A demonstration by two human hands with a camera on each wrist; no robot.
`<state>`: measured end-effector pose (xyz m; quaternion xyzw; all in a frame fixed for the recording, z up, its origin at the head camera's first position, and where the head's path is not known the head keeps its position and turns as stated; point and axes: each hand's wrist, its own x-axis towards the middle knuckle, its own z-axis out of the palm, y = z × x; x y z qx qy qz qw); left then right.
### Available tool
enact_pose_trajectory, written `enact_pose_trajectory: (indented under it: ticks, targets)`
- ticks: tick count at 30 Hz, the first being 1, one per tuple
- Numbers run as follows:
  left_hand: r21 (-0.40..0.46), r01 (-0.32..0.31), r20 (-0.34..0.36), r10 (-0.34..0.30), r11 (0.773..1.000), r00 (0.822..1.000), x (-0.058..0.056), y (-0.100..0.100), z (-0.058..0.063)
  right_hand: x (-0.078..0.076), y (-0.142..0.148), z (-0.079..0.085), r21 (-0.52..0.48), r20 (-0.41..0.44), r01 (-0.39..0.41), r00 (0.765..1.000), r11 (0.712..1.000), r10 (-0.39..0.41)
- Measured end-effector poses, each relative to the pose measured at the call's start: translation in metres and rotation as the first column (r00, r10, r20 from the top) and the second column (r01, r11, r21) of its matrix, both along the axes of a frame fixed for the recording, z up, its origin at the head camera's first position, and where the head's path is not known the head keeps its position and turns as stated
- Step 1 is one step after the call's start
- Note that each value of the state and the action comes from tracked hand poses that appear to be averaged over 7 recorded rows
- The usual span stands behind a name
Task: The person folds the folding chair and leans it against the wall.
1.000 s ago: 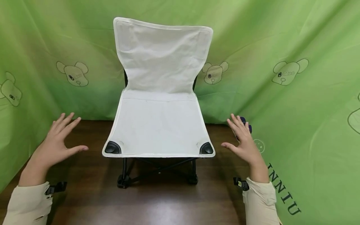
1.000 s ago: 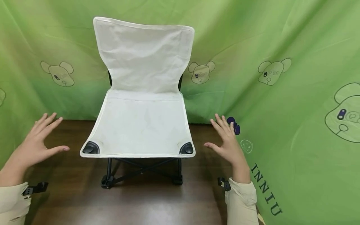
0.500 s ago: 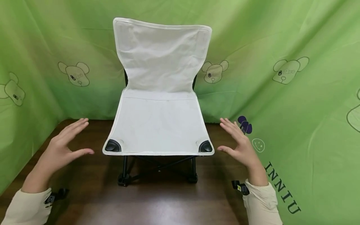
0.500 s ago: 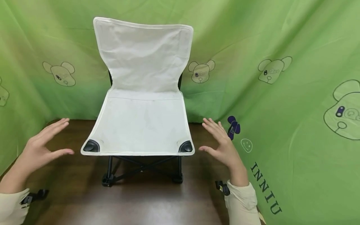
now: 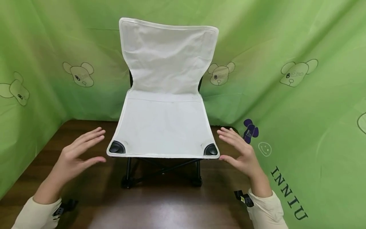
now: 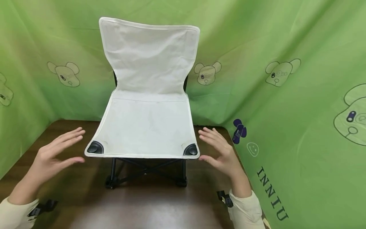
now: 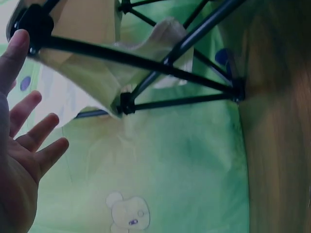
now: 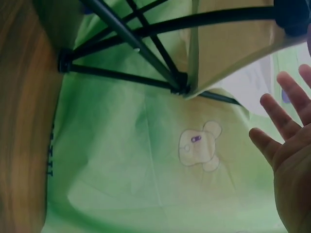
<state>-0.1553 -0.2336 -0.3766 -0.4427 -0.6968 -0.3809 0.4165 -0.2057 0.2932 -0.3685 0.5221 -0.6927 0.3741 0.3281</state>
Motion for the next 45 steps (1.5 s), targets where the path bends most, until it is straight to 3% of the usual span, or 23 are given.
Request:
enact_pose_trajectory:
  ticks: [10, 20, 26, 33, 39, 45]
  targets:
    - [0.034, 0.120, -0.027, -0.119, 0.992, 0.993, 0.003, 0.022, -0.004, 0.015, -0.019, 0.010, 0.013, -0.011, -0.098, 0.995, 0.995, 0.098]
    - [0.047, 0.186, -0.087, -0.181, 0.981, 0.980, -0.003, 0.037, 0.002, 0.015, -0.028, 0.002, -0.001, -0.047, -0.151, 0.987, 0.989, 0.151]
    - [0.026, 0.104, -0.165, -0.098, 0.994, 0.981, -0.005, 0.043, -0.002, 0.015, -0.033, 0.001, 0.008, -0.060, -0.172, 0.983, 0.985, 0.172]
    - [-0.040, 0.013, -0.206, -0.021, 0.999, 0.978, -0.004, 0.042, -0.002, 0.017, -0.037, 0.000, 0.002, -0.093, -0.155, 0.984, 0.988, 0.155]
    - [-0.087, -0.092, -0.295, 0.062, 0.992, 0.954, 0.002, 0.041, 0.000, 0.017, -0.042, -0.005, -0.002, -0.149, -0.119, 0.982, 0.993, 0.118]
    - [-0.080, -0.104, -0.322, 0.073, 0.991, 0.944, 0.004, 0.044, 0.002, 0.020, -0.046, -0.009, -0.032, -0.199, -0.083, 0.977, 0.996, 0.075]
